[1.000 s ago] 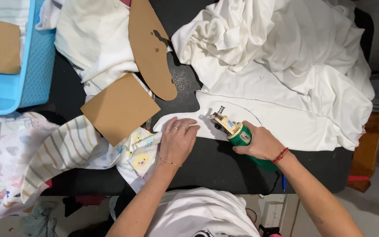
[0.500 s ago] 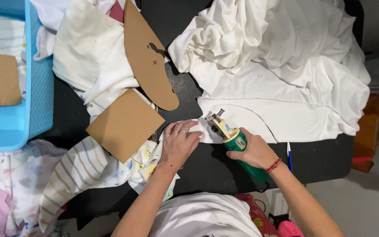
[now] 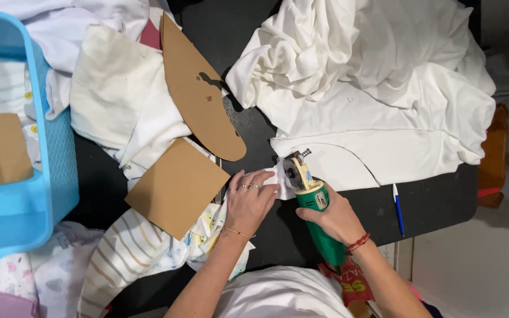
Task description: Tracing patterns onto fabric with a pen and cutting them out using an electric rotary cutter
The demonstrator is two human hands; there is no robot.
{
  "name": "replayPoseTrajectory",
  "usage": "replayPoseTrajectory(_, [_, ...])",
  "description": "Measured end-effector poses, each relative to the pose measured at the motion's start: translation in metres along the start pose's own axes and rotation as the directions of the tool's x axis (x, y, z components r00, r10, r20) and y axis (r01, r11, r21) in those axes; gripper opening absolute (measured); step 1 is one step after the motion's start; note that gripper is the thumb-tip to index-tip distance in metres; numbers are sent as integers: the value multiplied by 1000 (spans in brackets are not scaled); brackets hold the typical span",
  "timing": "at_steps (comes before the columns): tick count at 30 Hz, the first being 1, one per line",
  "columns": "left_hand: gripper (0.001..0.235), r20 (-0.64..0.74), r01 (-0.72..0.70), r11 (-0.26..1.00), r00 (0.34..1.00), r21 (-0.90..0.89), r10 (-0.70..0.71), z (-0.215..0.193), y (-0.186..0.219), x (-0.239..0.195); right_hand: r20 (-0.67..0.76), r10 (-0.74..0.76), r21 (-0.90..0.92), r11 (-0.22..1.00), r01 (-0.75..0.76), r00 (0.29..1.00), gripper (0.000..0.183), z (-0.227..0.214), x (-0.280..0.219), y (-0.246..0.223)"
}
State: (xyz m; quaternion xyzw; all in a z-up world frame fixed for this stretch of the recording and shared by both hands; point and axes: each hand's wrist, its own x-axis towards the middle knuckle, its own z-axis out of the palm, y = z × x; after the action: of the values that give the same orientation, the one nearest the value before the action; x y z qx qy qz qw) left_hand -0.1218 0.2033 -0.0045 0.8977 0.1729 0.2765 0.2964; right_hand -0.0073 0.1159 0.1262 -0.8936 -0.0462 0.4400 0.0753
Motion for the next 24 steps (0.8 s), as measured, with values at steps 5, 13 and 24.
replayPoseTrajectory(5, [12,19,1,1000,1000,-4,-1,-1,-4,-1,-21,50,119,992,-47,999,72,10,-10,-17])
replayPoseTrajectory(13, [14,39,9,1000,999,18,-10,-6,-6,1,-66,115,282,955,-92,991,67,26,-8,-21])
replayPoseTrajectory(24, [9,-6,18,998,1000,66,-18,-25,-13,21,1,132,456,882,-118,991,31,20,-39,33])
